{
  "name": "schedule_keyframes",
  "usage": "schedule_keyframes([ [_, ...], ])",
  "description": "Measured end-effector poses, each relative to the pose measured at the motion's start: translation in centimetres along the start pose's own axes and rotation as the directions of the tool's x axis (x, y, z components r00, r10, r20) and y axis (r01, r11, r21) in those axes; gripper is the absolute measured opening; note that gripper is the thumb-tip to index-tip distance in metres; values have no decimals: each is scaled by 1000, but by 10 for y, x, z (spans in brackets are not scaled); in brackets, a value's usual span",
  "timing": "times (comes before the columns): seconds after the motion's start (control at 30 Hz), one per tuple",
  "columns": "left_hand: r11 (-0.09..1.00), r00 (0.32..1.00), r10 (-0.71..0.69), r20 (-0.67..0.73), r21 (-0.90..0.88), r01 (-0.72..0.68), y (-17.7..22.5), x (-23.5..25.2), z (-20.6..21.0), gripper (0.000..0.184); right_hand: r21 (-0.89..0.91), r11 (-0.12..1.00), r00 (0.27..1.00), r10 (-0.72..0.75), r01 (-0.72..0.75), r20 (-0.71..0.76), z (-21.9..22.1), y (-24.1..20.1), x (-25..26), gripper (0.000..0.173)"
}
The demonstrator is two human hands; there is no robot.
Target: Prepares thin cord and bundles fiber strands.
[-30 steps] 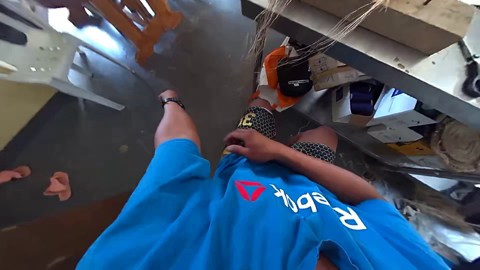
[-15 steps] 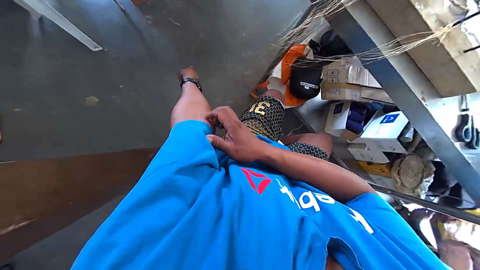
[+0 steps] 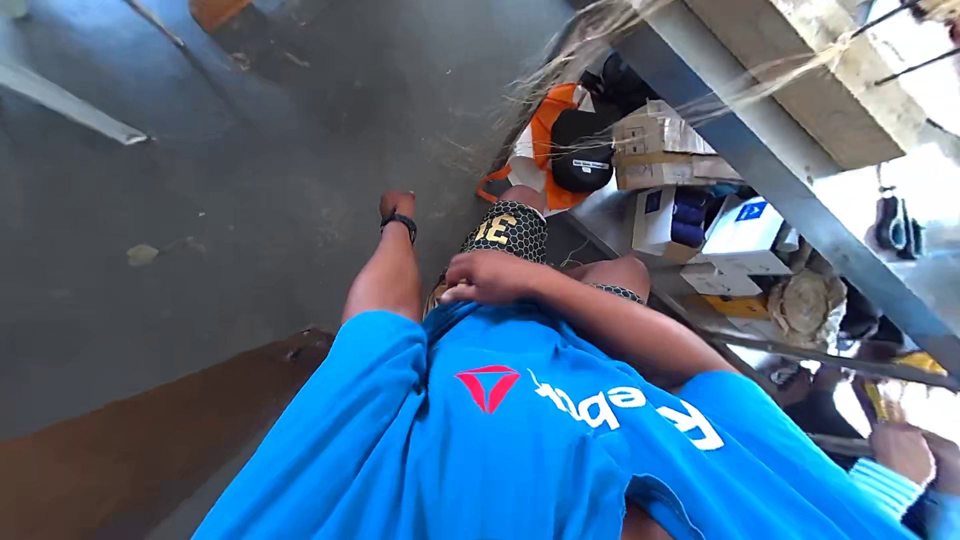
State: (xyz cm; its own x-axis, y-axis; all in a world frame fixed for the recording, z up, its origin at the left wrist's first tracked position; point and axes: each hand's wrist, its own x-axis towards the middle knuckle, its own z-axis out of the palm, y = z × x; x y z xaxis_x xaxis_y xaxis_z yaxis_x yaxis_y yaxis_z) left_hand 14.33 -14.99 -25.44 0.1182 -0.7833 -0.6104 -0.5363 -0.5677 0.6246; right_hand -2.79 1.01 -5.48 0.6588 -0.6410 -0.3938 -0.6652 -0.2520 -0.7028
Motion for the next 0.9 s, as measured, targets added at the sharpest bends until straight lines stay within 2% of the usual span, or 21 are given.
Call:
schedule_keyframes([
  [0.03,994,996,53,65,89,-59,1,-10,8,40,-94,992,996,88,-89,-22,-8,25,1,38],
  [0.1,966,970,151,193,178,-185,3,-31,30,38,-161,956,946,198,-244,-258,-35,85,0,45],
  [0.13,951,948,205,242,180,-251,6,-44,42,37,-186,925,888,237,-330,-395,-53,113,-3,52],
  [0.2,904,900,333,281,176,-389,14,-77,66,37,-227,830,759,308,-509,-574,-92,154,-22,62],
  [0.27,811,839,480,257,236,-536,25,-115,81,38,-231,717,662,405,-658,-631,-116,196,-53,74],
  [0.3,760,801,544,249,259,-597,31,-131,81,38,-183,680,599,448,-710,-663,-116,219,-72,75],
  [0.37,650,699,657,283,257,-715,44,-161,75,44,-15,594,443,582,-804,-682,-103,252,-109,59],
  [0.4,592,650,691,317,269,-760,48,-171,75,48,12,534,418,675,-846,-608,-96,250,-126,58],
  [0.5,380,542,716,441,405,-832,37,-175,98,57,-115,688,609,536,-716,-585,-40,242,-167,62],
  [0.57,249,521,703,484,519,-818,29,-170,116,64,-84,772,687,504,-630,-524,9,221,-186,60],
  [0.63,181,529,672,519,578,-796,36,-169,123,63,48,819,675,504,-572,-539,67,202,-196,55],
  [0.67,146,529,648,548,592,-792,43,-169,125,63,118,828,630,502,-549,-593,95,195,-201,51],
  [0.7,107,531,614,584,605,-789,51,-170,128,64,173,836,548,483,-521,-683,123,186,-207,46],
  [0.73,65,536,576,617,619,-783,60,-170,130,67,228,841,433,462,-490,-773,146,176,-213,41],
  [0.8,-45,543,506,670,649,-759,82,-166,143,78,379,832,122,460,-405,-880,178,159,-225,34],
  [0.87,-141,552,453,700,667,-731,104,-157,166,90,561,789,-185,530,-251,-827,193,156,-239,29],
  [0.9,-190,571,414,709,681,-707,115,-151,182,94,643,754,-296,589,-133,-752,198,162,-248,28],
])
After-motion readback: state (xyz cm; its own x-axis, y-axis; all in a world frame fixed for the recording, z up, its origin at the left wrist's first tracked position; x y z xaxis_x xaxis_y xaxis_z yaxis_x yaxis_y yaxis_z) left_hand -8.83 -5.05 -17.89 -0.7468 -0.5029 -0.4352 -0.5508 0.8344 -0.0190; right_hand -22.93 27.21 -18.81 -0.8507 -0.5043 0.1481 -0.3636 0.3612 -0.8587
